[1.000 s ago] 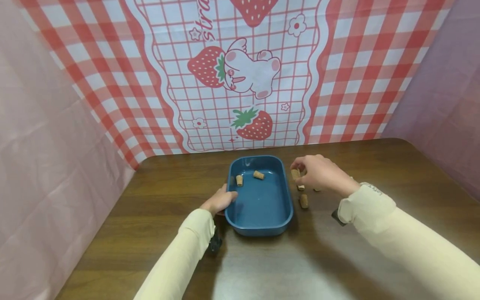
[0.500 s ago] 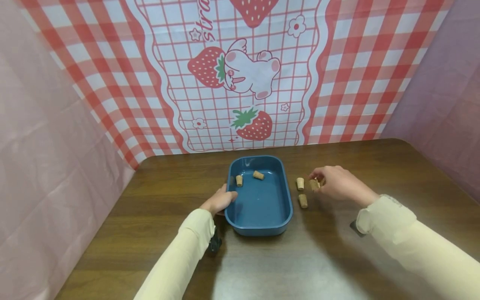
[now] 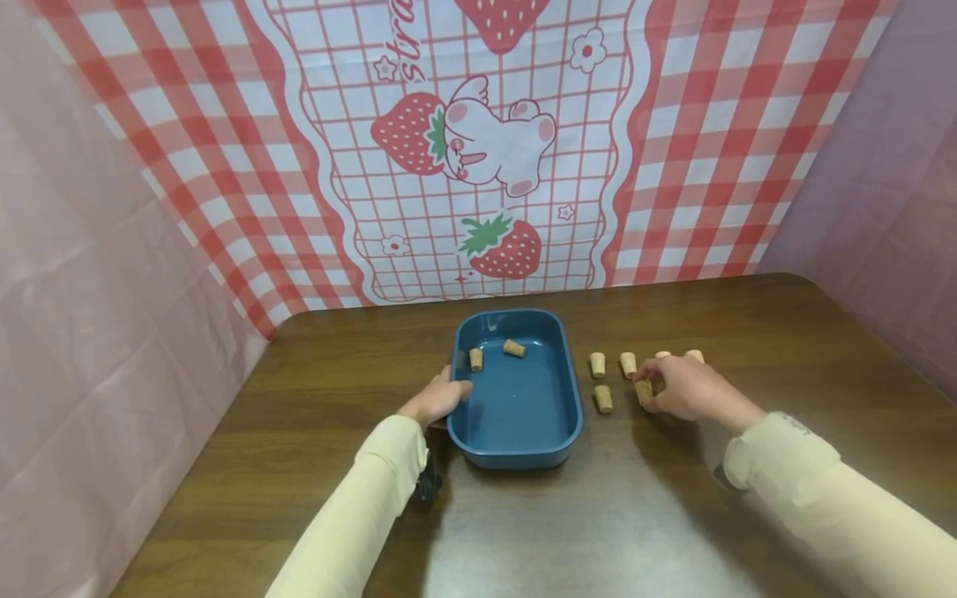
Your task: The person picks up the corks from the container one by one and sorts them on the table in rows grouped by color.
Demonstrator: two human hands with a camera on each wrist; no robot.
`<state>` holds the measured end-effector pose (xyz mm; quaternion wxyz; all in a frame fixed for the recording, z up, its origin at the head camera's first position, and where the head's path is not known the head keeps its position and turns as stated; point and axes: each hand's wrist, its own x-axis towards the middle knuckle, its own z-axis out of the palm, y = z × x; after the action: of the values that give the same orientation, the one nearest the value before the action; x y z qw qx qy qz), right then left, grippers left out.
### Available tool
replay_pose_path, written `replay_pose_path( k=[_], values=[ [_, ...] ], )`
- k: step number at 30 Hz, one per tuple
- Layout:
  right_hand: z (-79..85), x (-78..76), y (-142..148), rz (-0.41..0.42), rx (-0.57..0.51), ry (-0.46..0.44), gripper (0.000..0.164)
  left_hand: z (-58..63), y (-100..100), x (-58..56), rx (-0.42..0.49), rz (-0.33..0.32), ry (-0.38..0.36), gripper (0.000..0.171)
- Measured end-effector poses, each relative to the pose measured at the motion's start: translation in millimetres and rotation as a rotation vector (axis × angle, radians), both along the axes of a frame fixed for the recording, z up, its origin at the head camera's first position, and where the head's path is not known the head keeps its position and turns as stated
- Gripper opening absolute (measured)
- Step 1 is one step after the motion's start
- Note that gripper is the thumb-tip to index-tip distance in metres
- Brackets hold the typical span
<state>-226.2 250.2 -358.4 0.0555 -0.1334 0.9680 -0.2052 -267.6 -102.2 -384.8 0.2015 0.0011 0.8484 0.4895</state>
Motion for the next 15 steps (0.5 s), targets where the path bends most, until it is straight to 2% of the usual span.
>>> replay_pose_path(
  k=[15],
  values=[
    [-9.4, 0.3, -4.3, 0.024, 0.003, -0.007, 0.036, 1.2, -0.4, 0.9, -0.009, 0.001, -0.013, 0.074]
  ],
)
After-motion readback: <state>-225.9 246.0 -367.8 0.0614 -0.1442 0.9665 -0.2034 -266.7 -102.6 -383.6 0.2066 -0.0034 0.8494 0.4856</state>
